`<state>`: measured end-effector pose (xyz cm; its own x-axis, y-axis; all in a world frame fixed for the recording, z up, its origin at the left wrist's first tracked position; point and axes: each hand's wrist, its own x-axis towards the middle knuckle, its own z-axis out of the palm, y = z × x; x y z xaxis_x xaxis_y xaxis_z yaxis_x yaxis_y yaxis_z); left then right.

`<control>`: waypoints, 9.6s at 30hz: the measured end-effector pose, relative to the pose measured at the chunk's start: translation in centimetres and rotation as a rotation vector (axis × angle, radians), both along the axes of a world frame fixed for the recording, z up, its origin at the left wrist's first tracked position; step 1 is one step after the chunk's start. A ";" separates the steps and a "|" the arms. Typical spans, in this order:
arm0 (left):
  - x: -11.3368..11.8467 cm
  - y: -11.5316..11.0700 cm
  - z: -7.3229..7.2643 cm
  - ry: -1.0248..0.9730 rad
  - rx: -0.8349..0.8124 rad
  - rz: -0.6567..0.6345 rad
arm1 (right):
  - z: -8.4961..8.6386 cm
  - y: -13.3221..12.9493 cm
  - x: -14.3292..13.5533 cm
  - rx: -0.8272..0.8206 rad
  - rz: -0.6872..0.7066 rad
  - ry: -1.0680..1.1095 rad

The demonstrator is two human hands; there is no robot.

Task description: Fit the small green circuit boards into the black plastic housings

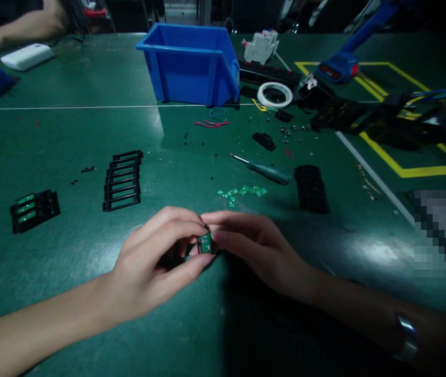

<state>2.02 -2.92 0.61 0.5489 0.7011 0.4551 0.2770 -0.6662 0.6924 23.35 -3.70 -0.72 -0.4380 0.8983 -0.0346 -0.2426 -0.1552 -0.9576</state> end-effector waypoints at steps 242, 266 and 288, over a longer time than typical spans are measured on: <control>2.3 2.7 -1.2 -0.208 -0.240 0.266 | 0.0 4.9 -1.9 -0.037 0.059 0.010; 1.9 2.5 -0.6 -0.114 -0.405 0.128 | 0.0 5.0 -0.3 -0.107 0.175 -0.008; 1.8 3.1 -0.5 -0.214 -0.542 0.114 | -0.3 5.1 0.3 -0.084 0.262 0.083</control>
<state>3.83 0.13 0.12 0.3924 0.9134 0.1082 0.1430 -0.1768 0.9738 23.66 1.44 -1.07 -0.6592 0.7497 -0.0584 -0.2610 -0.3010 -0.9172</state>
